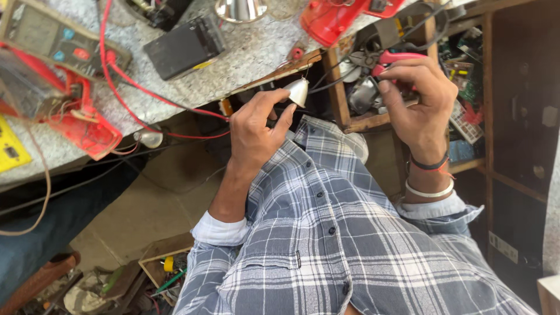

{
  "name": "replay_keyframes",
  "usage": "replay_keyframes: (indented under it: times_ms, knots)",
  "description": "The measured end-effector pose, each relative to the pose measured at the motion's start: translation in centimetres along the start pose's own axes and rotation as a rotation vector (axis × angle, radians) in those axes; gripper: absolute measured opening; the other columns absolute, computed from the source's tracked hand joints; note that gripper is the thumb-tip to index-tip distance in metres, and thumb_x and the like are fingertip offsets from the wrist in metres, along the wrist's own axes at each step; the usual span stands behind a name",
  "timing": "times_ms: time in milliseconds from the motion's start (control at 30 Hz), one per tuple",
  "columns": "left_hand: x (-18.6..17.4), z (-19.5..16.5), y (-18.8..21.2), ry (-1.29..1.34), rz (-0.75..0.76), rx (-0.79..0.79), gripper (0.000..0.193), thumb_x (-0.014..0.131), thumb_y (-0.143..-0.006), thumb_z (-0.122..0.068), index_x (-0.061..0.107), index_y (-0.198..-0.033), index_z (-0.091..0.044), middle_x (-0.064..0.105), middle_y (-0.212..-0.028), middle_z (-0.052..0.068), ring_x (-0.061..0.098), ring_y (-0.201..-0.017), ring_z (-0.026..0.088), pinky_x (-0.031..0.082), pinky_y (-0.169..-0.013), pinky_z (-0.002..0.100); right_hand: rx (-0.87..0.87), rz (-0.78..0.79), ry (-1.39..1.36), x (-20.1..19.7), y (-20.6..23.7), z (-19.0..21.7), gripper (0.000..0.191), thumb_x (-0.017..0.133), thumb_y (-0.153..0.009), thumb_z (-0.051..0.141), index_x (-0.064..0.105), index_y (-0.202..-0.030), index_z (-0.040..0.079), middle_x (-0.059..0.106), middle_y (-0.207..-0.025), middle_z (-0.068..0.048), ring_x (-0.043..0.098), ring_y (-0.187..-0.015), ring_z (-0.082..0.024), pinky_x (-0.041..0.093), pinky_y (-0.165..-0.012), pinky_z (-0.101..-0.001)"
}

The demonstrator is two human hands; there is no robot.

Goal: The person disassembles a red handheld device, uses a screwdriver and pliers to adjust internal wires, and tests connections with a multimeter. They then reassemble the device by inserting a battery and securing the casing.

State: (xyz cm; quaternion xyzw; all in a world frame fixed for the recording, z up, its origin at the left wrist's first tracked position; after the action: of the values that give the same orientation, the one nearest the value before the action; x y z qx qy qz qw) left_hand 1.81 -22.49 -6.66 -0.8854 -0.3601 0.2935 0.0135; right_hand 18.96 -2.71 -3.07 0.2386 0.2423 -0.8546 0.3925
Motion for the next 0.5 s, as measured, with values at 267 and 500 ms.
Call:
replay_keyframes:
  times_ms: [267, 500]
  knots:
    - [2.7, -3.0, -0.6, -0.108, -0.032, 0.267, 0.029, 0.082, -0.092, -0.013, 0.067, -0.116, -0.011, 0.062, -0.093, 0.005, 0.066, -0.081, 0.024, 0.055, -0.072, 0.038, 0.071, 0.047, 0.134, 1.1, 1.0, -1.9, 0.024, 0.074, -0.101, 0.002, 0.073, -0.126, 0.003, 0.067, -0.096, -0.012, 0.062, -0.078, -0.023, 0.048, -0.069, -0.0333]
    - [5.4, -3.6, -2.2, -0.413, 0.081, 0.242, 0.030, 0.083, -0.087, -0.026, 0.072, -0.110, -0.010, 0.052, -0.092, 0.006, 0.054, -0.086, 0.027, 0.049, -0.077, 0.042, -0.145, 0.162, 0.452, 5.3, -2.8, -1.7, 0.018, 0.078, -0.093, 0.010, 0.074, -0.110, 0.008, 0.062, -0.088, -0.010, 0.063, -0.080, -0.030, 0.049, -0.068, -0.0418]
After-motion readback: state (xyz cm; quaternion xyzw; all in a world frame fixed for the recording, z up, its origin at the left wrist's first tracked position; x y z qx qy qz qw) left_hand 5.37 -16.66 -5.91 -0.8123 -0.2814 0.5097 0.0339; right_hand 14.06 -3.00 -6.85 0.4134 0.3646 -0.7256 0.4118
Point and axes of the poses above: each hand's wrist, its own y-axis away from the middle knuckle, its own x-axis out of the palm, z = x × y, the point moved 6 cm from there along -y, towards the middle knuckle
